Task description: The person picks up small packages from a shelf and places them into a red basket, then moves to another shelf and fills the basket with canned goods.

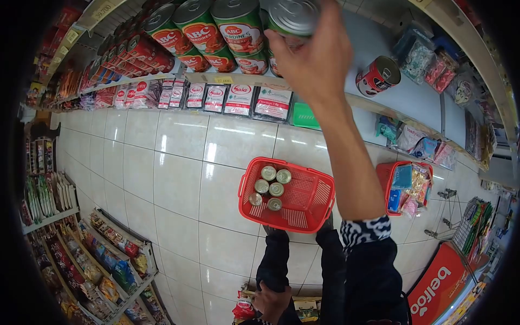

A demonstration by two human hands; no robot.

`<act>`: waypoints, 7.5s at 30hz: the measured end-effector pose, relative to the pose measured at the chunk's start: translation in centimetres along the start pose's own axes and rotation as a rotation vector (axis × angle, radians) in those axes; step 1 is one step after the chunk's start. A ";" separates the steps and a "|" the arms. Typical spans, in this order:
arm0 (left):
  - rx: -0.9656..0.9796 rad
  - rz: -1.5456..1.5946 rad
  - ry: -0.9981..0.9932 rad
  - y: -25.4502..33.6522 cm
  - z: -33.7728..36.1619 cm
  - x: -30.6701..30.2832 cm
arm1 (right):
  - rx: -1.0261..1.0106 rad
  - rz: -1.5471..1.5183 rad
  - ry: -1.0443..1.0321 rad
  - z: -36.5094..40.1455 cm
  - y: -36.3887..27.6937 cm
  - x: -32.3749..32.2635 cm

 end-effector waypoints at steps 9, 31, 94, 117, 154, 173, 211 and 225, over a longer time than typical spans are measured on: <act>-0.005 -0.030 -0.044 0.3 0.2 0.0 | 0.351 0.009 0.000 20.9 -0.6 -10.1; -0.027 -0.122 -0.090 1.2 -0.4 -0.1 | 1.843 -0.004 0.532 60.2 14.4 -5.6; -0.042 -0.145 -0.106 2.1 -0.6 -1.3 | 1.286 -0.083 0.385 48.7 7.0 -9.8; -0.088 -0.208 -0.117 2.3 -0.5 -1.2 | 1.848 0.631 -0.433 64.0 15.8 -3.9; -0.005 -0.085 -0.036 1.7 -0.3 -0.9 | 0.555 0.385 -0.756 -3.9 6.9 10.8; 0.012 -0.057 -0.004 2.2 -0.7 -3.6 | -0.072 -0.216 0.308 0.9 1.8 0.6; -0.051 -0.274 -0.100 0.8 -1.7 -0.7 | 1.460 0.542 -0.824 67.1 11.2 -4.8; -0.036 -0.225 -0.063 0.7 -1.3 -1.6 | 1.472 0.577 -1.091 58.5 13.9 -5.3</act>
Point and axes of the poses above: each hand's wrist, its own z-axis away from the middle knuckle, its own x-axis out of the palm, y = z × x, the point moved 6 cm from there along -z, towards the middle knuckle, and after that the axes turned 8 degrees about -z, right-handed, at the moved point
